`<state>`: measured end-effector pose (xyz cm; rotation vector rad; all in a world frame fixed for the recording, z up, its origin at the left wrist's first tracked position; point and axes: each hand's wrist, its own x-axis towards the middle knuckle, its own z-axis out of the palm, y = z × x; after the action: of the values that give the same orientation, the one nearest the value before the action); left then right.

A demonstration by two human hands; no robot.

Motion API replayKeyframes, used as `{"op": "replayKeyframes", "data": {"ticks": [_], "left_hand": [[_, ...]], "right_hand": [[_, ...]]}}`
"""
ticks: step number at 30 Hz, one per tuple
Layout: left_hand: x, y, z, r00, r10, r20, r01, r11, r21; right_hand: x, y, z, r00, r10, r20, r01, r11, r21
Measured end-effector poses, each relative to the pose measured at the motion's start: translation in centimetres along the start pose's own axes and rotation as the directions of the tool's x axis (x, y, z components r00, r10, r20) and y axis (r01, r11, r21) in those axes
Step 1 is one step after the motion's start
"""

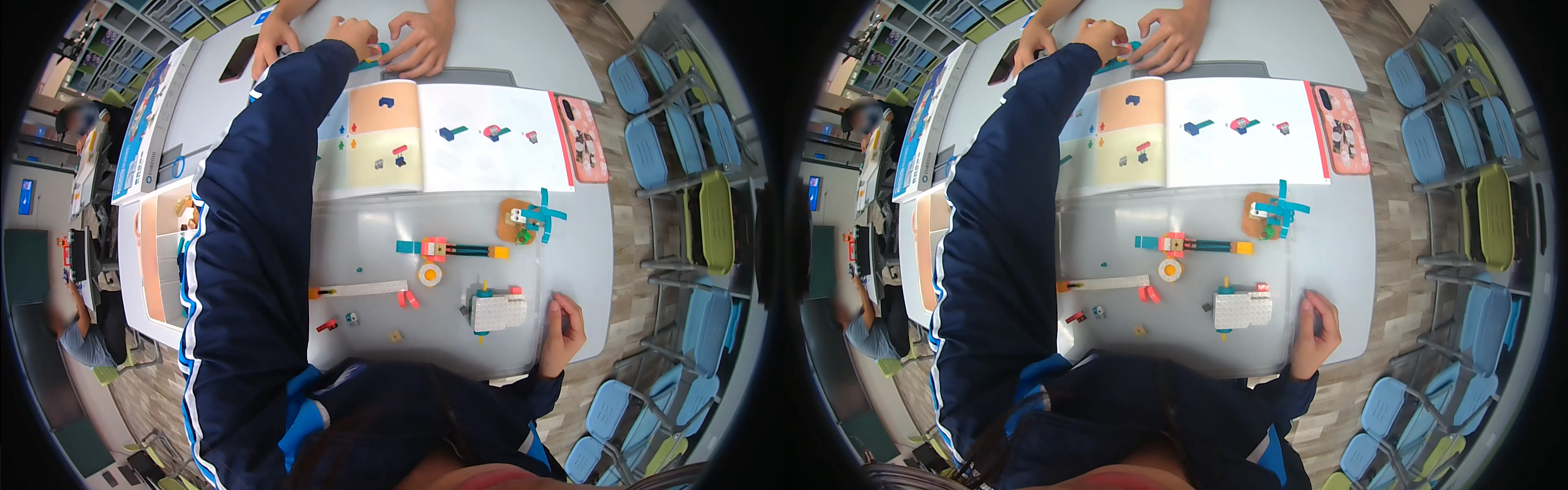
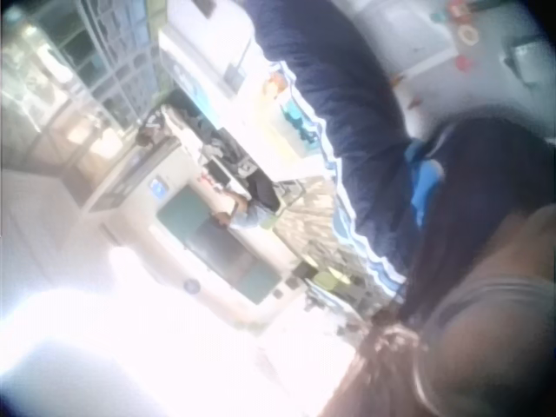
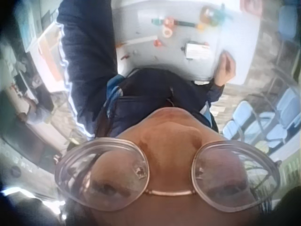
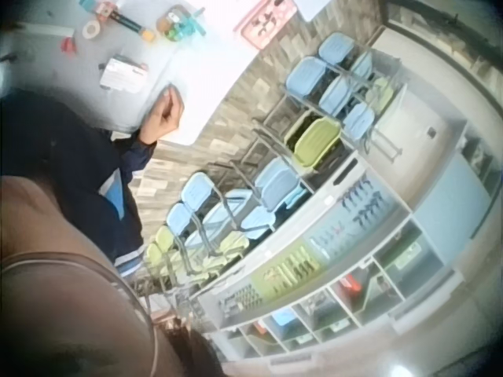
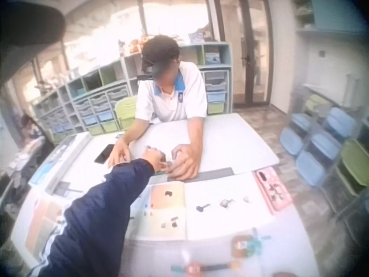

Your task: The person assembles small colorful building blocks on a table, following a printed instruction booklet. They pick up individual pieces, connect them into small structures, and occasionally refer to the booklet for guidance. The process involves repeated selection, alignment, and joining of block pieces.

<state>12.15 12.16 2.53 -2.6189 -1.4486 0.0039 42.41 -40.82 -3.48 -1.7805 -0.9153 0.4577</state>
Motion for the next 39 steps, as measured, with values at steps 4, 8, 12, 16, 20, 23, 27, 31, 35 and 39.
{"op": "replayKeyframes", "data": {"ticks": [4,8,12,16,20,23,27,31,35,39], "left_hand": [[0.0,0.4,0.8,0.996,-0.017,-0.090,0.019,1.000,0.017],[-0.5,0.4,1.0,0.988,0.002,-0.152,0.000,1.000,0.017],[-0.7,0.2,-1.6,0.987,0.008,-0.159,-0.009,1.000,-0.003],[0.4,-3.4,-4.9,0.962,0.016,-0.272,-0.032,0.998,-0.054],[1.6,-8.3,-4.4,0.931,-0.096,-0.352,0.033,0.983,-0.181],[0.7,-8.8,-3.2,0.932,-0.131,-0.337,0.047,0.968,-0.246],[-2.6,-3.3,-6.3,0.963,-0.142,-0.231,0.118,0.986,-0.115],[-3.4,-2.3,-7.5,0.948,-0.294,-0.122,0.273,0.948,-0.163],[-3.6,-1.7,-7.8,0.926,-0.375,-0.037,0.364,0.917,-0.162],[-3.1,-3.3,-6.5,0.928,-0.372,-0.023,0.365,0.921,-0.138]], "right_hand": [[0.0,-0.1,0.1,1.000,0.018,-0.010,-0.018,0.999,0.037],[-0.1,0.2,0.1,1.000,0.017,-0.013,-0.016,0.999,0.047],[0.0,0.1,0.2,1.000,0.010,-0.016,-0.009,0.999,0.043],[0.0,-0.1,0.1,1.000,0.007,-0.015,-0.007,1.000,0.014],[0.1,0.2,0.1,1.000,-0.016,0.003,0.016,1.000,-0.017],[0.0,0.2,0.1,1.000,-0.021,0.009,0.021,1.000,-0.018],[-0.2,0.2,0.0,1.000,-0.017,-0.002,0.017,1.000,-0.026],[0.0,0.2,0.0,1.000,-0.015,0.006,0.015,1.000,-0.023],[0.0,0.2,0.0,1.000,-0.027,0.005,0.027,0.999,-0.031],[0.2,0.6,0.2,1.000,-0.014,0.009,0.014,1.000,-0.004]]}}
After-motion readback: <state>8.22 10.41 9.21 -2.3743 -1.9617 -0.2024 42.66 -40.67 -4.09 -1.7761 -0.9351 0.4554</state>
